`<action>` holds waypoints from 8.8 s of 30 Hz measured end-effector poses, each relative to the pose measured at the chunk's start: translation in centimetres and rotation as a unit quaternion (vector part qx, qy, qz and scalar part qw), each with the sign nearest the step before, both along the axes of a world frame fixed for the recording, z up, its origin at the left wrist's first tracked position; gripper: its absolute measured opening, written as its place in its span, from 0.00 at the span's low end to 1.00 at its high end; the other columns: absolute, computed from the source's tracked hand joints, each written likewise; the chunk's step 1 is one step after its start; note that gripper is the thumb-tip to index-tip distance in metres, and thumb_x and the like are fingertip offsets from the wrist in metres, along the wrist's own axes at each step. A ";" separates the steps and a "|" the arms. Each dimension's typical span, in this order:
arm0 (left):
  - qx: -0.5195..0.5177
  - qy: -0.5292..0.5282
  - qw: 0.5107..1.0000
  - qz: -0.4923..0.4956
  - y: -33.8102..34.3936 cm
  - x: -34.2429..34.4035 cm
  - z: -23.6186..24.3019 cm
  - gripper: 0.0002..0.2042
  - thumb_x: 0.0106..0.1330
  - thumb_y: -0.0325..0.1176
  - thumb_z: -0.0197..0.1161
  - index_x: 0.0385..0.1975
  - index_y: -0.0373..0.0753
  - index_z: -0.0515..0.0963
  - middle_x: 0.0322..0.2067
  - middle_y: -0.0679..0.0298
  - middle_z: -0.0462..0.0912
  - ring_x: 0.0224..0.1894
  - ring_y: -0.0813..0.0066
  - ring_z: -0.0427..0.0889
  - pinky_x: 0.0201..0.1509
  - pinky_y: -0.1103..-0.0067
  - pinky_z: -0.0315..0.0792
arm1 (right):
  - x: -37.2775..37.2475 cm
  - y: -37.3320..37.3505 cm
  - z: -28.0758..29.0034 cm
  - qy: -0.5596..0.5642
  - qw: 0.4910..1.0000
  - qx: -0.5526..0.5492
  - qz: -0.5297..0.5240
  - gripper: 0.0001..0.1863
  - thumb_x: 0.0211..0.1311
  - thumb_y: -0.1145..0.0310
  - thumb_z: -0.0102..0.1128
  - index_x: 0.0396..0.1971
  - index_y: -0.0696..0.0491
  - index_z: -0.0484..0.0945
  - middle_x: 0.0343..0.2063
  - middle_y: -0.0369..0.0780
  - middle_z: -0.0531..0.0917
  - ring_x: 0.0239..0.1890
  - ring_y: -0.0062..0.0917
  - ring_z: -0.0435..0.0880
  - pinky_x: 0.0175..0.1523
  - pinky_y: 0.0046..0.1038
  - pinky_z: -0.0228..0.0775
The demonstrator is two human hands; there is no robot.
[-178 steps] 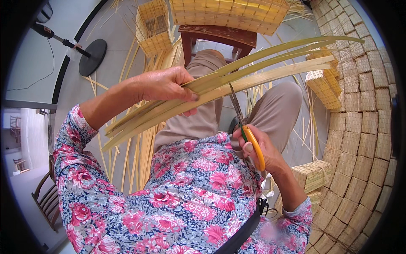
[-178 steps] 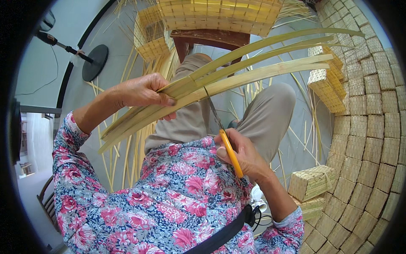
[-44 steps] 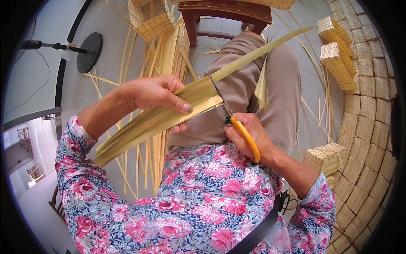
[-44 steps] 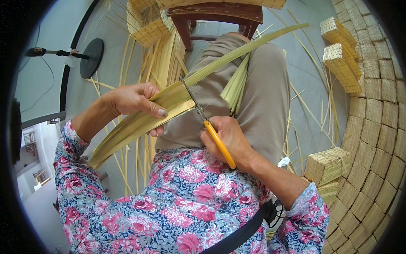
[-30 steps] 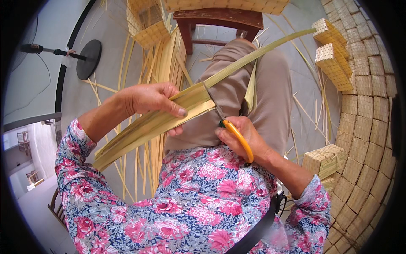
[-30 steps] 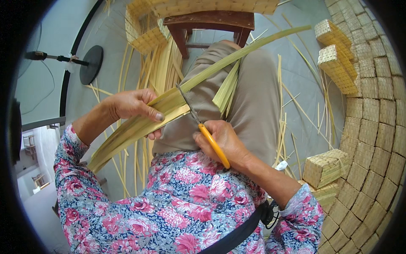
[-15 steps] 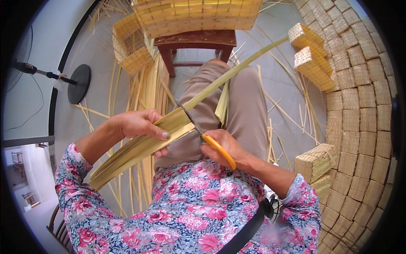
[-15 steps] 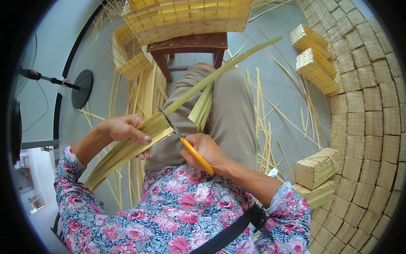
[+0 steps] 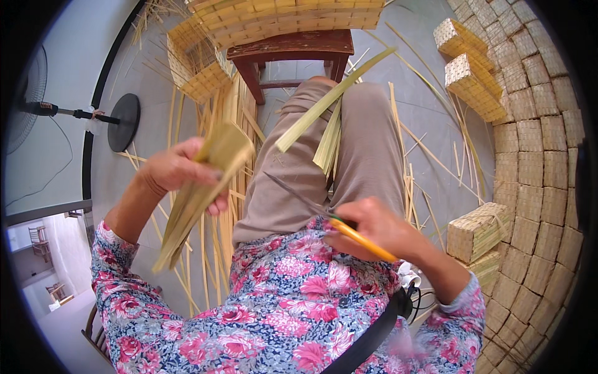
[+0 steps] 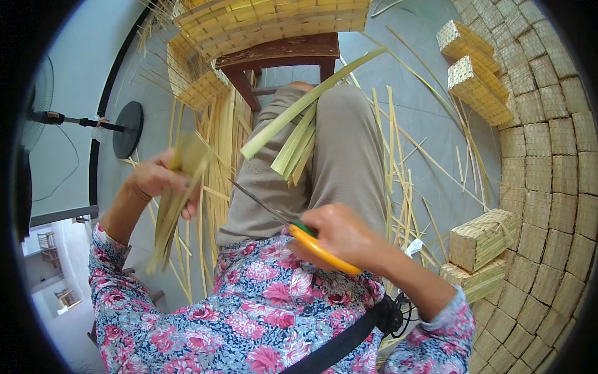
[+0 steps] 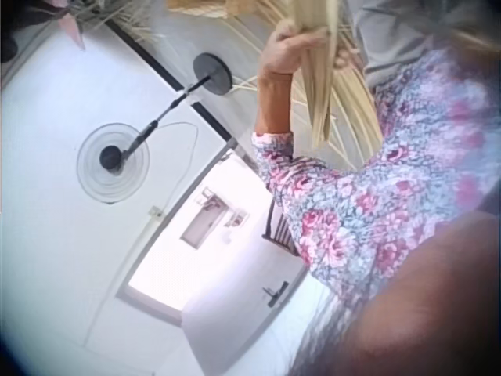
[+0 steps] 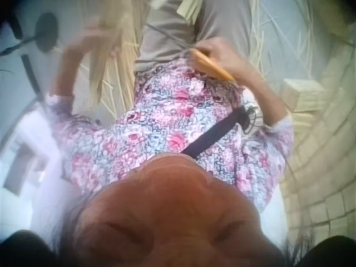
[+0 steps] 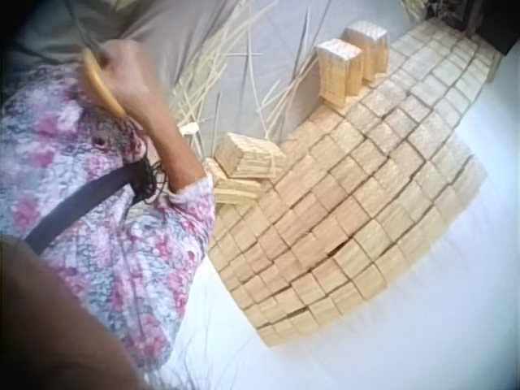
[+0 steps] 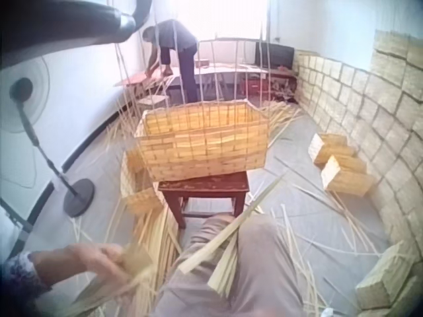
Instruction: The person prepares bamboo strips by cutting them with scissors and then weaves them into a partially completed basket frame. The person repeatedly measures, cuts, and inserts strips into the basket structure.
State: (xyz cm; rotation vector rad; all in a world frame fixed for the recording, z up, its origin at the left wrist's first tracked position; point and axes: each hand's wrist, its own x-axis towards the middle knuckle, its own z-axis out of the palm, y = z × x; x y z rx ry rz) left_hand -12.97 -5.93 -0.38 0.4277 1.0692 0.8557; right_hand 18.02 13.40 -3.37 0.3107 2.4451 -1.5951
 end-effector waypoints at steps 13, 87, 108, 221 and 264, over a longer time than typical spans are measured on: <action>-0.028 0.104 0.991 0.084 11.6 2.7 -2.3 0.14 0.75 0.44 0.52 0.38 0.38 0.75 0.20 0.70 0.72 0.17 0.83 0.69 0.20 0.84 0.66 | 3.4 12.9 -3.3 0.035 0.924 -0.045 -0.378 0.17 0.61 0.60 0.64 0.17 0.50 0.71 0.13 0.26 0.67 0.16 0.09 0.63 0.20 0.19 0.53; -0.190 0.113 0.975 -0.002 6.5 7.3 4.4 0.19 0.52 0.19 0.63 0.46 0.23 0.79 0.30 0.48 0.85 0.33 0.55 0.88 0.37 0.71 0.80 | -0.3 15.5 -38.9 -0.363 0.841 0.208 -0.343 0.25 0.52 0.59 0.68 0.49 0.52 0.74 0.49 0.48 0.78 0.54 0.42 0.77 0.59 0.45 0.65; -0.160 0.134 0.977 0.033 4.9 7.3 3.2 0.22 0.51 0.24 0.64 0.50 0.26 0.78 0.27 0.55 0.86 0.31 0.70 0.85 0.39 0.77 0.77 | 6.7 19.8 -38.3 -0.082 0.852 -0.241 -0.458 0.13 0.62 0.72 0.54 0.46 0.58 0.75 0.30 0.41 0.85 0.31 0.25 0.83 0.39 0.29 0.75; -0.011 0.391 0.918 -0.065 -12.3 0.4 -3.3 0.19 0.55 0.35 0.70 0.46 0.36 0.82 0.30 0.66 0.85 0.24 0.80 0.78 0.25 0.81 0.70 | -3.8 4.0 -1.4 -0.067 0.981 0.115 0.144 0.17 0.53 0.81 0.53 0.44 0.55 0.70 0.33 0.53 0.80 0.41 0.53 0.77 0.43 0.46 0.68; 0.321 0.647 0.679 -0.133 21.7 19.1 -6.9 0.16 0.51 0.40 0.72 0.36 0.36 0.83 0.35 0.53 0.85 0.42 0.55 0.85 0.42 0.63 0.80 | -6.9 -3.4 -8.5 0.219 0.843 0.466 0.156 0.25 0.74 0.58 0.45 0.66 0.51 0.61 0.62 0.47 0.68 0.64 0.38 0.68 0.69 0.38 0.58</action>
